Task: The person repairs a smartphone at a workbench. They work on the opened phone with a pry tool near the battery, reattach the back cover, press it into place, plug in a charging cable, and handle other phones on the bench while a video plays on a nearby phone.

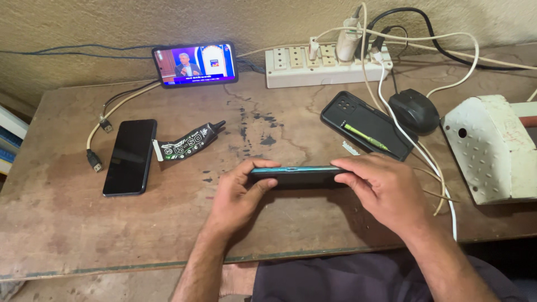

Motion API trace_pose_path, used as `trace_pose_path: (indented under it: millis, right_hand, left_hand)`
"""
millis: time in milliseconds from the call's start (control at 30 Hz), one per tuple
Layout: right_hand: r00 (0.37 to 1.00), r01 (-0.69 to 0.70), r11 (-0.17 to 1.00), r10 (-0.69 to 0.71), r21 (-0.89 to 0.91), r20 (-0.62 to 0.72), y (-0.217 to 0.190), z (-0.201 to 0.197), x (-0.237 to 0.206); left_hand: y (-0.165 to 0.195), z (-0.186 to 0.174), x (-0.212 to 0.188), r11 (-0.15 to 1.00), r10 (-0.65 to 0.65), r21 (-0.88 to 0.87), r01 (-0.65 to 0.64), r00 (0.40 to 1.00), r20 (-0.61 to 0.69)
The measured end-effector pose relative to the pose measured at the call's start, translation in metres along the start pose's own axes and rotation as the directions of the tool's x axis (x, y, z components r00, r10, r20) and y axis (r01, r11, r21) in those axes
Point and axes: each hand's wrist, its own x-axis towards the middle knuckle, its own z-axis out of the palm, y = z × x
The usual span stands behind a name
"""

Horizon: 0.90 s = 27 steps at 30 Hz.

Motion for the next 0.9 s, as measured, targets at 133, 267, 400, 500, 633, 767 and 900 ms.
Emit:
trace_pose_path:
  millis: [133, 267, 400, 500, 633, 767, 900]
  right_hand:
    - [0.993, -0.109, 0.994, 0.109, -0.012, 0.036, -0.001, -0.008, -0.003]
    - [0.994, 0.050, 0.996, -0.042, -0.079, 0.098, -0.003, -0.010, -0.002]
    - [0.948, 0.305, 0.943, -0.286, -0.133, 0.142, -0.009, -0.004, 0.001]
    - [0.955, 0.231, 0.967, -0.204, -0.107, 0.213, -0.012, -0.006, 0.002]
    - [0.959, 0.116, 0.979, -0.067, -0.165, 0.276, -0.015, -0.003, 0.004]
    - [0.973, 0.057, 0.998, -0.055, -0.002, 0.223, -0.010, -0.003, 0.005]
    - [0.964, -0.214, 0.971, 0.192, 0.108, 0.187, -0.004, -0.008, -0.001]
  left_hand:
    - [-0.004, 0.008, 0.004, 0.988, 0.151, 0.036, -0.152, 0.988, 0.031]
    - [-0.009, 0.009, 0.007, 0.971, 0.229, 0.058, -0.234, 0.970, 0.085]
    - [-0.012, 0.011, 0.013, 0.956, 0.269, 0.084, -0.283, 0.952, 0.145]
    - [-0.010, 0.013, 0.018, 0.956, 0.270, 0.068, -0.284, 0.949, 0.165]
    - [-0.010, 0.013, 0.020, 0.950, 0.289, 0.062, -0.305, 0.939, 0.185]
    - [-0.011, 0.012, 0.021, 0.966, 0.246, 0.032, -0.256, 0.951, 0.186]
    - [-0.013, 0.011, 0.021, 0.967, 0.250, -0.005, -0.254, 0.948, 0.196]
